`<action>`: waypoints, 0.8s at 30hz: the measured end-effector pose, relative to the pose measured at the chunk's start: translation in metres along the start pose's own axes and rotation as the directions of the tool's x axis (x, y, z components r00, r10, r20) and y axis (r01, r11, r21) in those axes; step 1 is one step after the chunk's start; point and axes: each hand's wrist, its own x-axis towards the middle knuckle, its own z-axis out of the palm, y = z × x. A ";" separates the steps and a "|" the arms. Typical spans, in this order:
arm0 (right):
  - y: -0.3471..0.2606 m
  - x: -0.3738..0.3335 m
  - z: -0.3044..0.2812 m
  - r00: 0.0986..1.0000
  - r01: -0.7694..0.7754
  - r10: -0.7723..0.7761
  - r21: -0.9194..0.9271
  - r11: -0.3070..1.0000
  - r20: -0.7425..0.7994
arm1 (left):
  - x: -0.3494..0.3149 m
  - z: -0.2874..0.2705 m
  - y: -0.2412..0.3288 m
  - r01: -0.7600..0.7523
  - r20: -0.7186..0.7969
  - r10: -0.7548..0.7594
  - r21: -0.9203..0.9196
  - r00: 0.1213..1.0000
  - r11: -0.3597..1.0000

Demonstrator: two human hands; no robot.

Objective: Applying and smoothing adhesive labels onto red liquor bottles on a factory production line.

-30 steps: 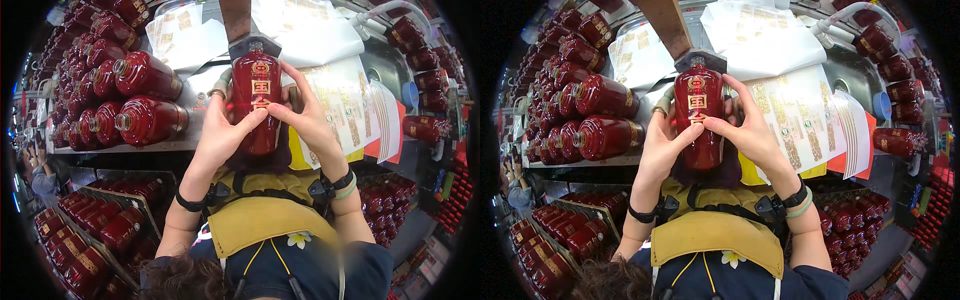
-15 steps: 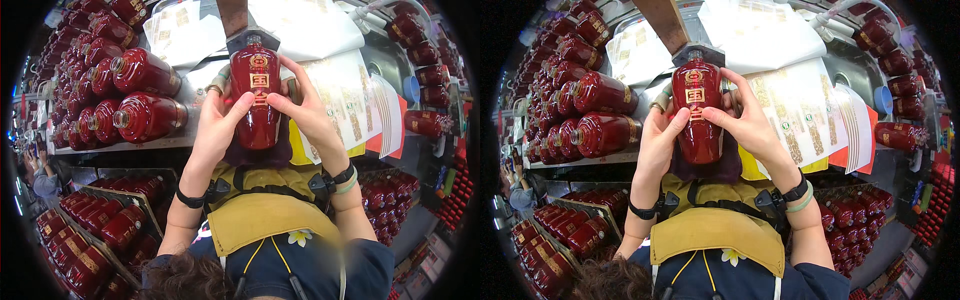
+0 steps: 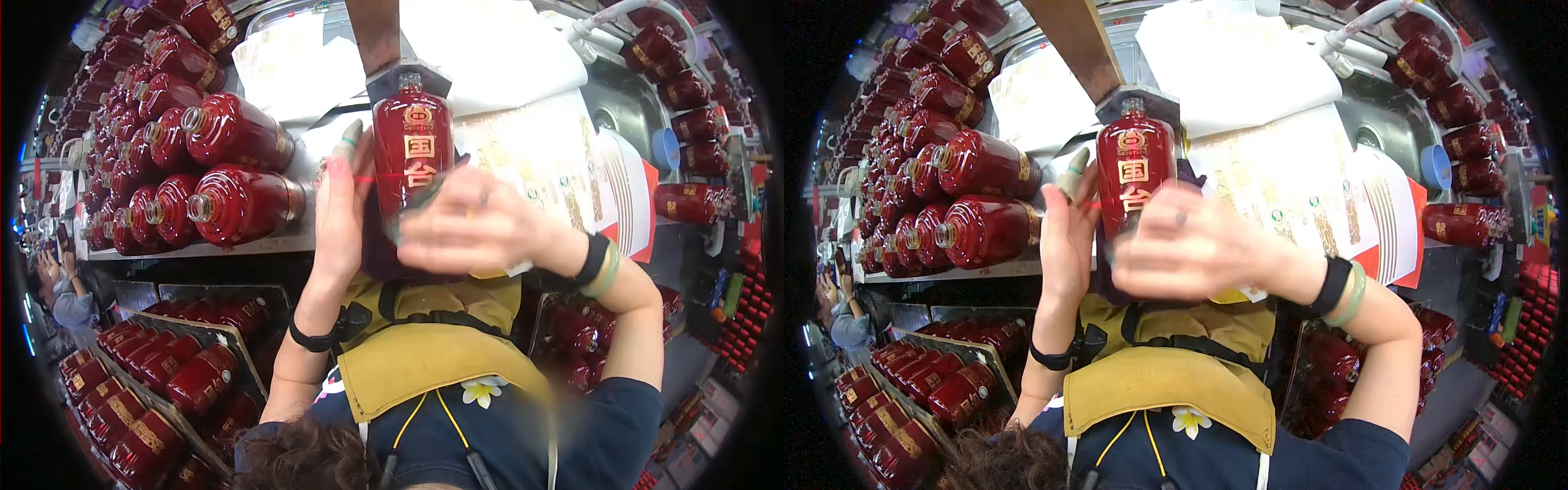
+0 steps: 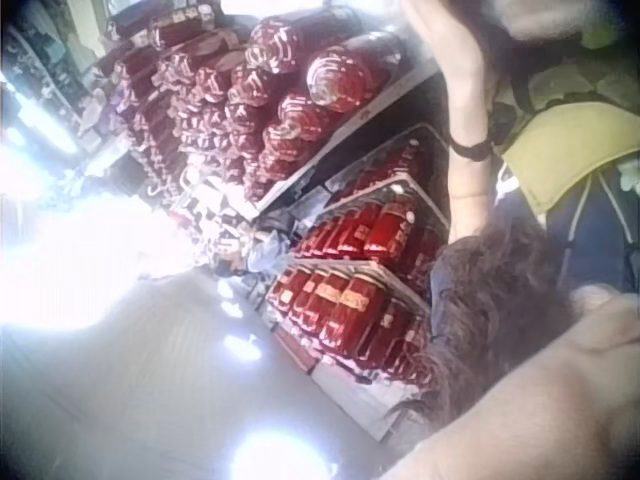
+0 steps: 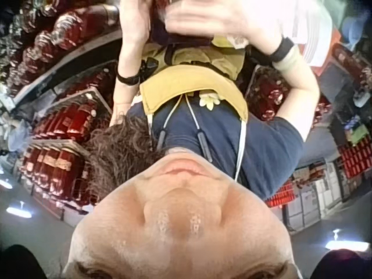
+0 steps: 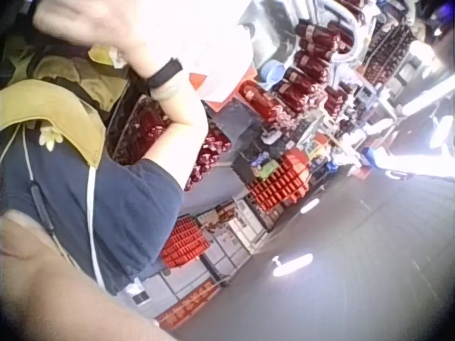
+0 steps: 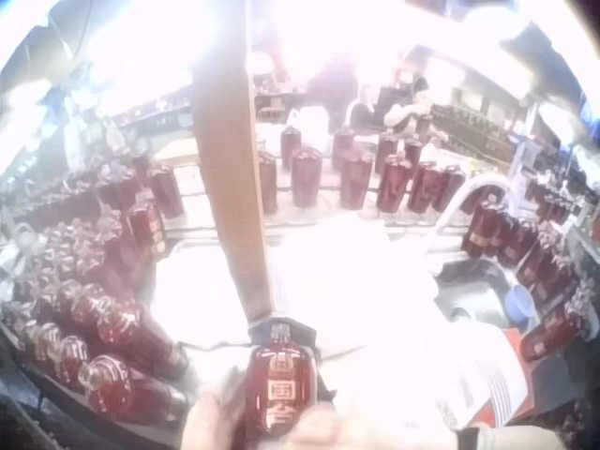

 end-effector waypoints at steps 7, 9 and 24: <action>0.010 0.007 -0.042 0.885 -0.388 0.411 0.142 0.911 -0.217 | 0.021 -0.005 0.014 -0.554 0.404 0.414 0.752 0.816 0.357; 0.013 -0.002 -0.042 0.783 -0.473 0.509 0.188 0.861 -0.358 | 0.023 0.004 0.029 -0.545 0.432 0.378 0.792 0.818 0.274; 0.001 0.034 -0.002 0.978 -0.072 0.084 -0.067 0.995 0.193 | 0.015 -0.014 0.011 -0.266 0.005 0.291 0.420 0.957 0.868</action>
